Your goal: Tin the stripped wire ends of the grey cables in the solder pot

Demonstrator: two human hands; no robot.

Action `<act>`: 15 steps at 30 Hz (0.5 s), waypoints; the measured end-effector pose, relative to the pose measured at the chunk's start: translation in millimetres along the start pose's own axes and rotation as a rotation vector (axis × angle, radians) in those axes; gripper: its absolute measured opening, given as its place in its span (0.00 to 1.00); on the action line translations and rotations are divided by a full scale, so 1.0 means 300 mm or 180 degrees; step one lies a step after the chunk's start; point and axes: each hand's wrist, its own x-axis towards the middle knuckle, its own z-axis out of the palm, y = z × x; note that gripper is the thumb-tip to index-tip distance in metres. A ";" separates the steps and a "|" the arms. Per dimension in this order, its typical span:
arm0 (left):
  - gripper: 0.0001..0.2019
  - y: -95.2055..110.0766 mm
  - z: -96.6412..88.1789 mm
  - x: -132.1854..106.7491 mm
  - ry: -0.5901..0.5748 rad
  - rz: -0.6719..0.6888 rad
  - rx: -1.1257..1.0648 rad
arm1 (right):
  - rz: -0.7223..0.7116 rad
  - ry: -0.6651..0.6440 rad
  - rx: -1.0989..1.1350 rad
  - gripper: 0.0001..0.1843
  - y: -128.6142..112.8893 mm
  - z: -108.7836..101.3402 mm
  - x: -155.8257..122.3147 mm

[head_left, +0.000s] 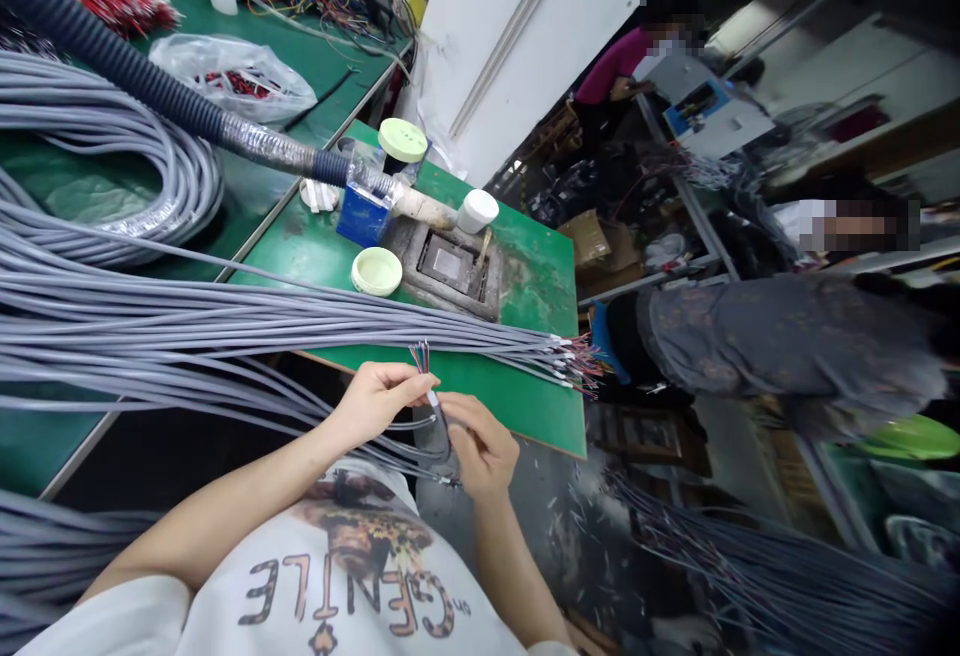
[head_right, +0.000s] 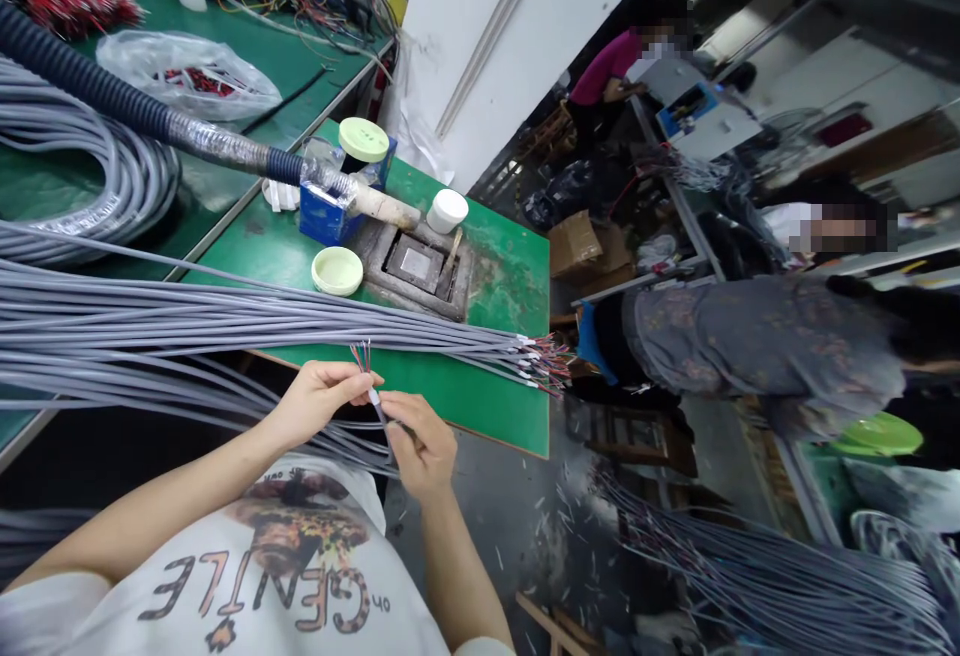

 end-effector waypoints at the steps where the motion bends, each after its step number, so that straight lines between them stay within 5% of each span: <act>1: 0.17 -0.002 0.001 -0.001 -0.0024 0.0002 0.0029 | 0.0087 0.0014 -0.0037 0.15 0.000 0.004 0.000; 10: 0.15 -0.040 0.007 0.000 0.0267 0.0280 0.0274 | 0.0551 -0.0078 -0.0419 0.10 0.017 0.016 -0.019; 13: 0.13 -0.056 0.024 -0.005 0.0547 0.1025 0.0934 | 0.0529 -0.0119 -0.0445 0.09 0.010 0.019 -0.026; 15: 0.11 -0.064 0.036 -0.004 0.0327 0.1705 0.1450 | 0.0538 -0.0234 -0.0554 0.07 0.009 0.003 -0.043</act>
